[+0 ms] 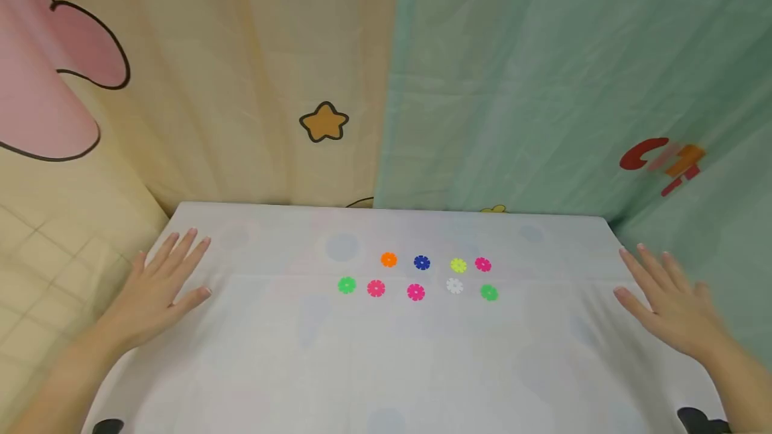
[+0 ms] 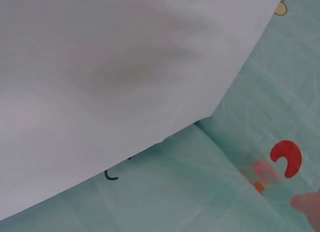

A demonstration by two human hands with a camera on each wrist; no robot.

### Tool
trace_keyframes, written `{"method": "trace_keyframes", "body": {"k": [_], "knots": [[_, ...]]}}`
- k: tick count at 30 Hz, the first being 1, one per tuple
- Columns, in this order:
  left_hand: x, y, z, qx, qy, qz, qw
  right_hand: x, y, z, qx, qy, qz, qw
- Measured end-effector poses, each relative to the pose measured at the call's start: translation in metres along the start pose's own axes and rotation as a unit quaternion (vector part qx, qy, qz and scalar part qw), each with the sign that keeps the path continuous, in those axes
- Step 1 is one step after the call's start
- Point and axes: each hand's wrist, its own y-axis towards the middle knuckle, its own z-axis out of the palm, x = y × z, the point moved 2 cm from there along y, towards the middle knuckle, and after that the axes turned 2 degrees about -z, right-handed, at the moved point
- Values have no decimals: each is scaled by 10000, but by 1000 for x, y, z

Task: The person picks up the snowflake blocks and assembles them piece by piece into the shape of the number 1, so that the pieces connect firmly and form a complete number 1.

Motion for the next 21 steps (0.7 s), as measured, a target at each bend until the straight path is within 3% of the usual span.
{"method": "trace_keyframes", "body": {"k": [4,7,9,11,14,18,21], "knots": [[-7,6,3,-7,-740,60,9972,4,5,-1,-168,6,-328,9993],[-19,12,6,36,-1749,84,9845,12,11,0,-521,79,-767,9957],[-26,17,8,97,-2191,-26,9756,20,16,2,-785,462,-1019,9906],[-33,22,10,140,-2340,-237,9718,30,23,5,-938,1037,-1187,9830],[-39,30,15,40,-2209,-503,9740,51,37,10,-947,1899,-1300,9685],[-47,38,27,-72,-2202,-590,9736,82,57,17,-704,2302,-1296,9619],[-56,43,37,95,-2383,-696,9687,101,70,24,-486,2375,-1312,9613]]}}
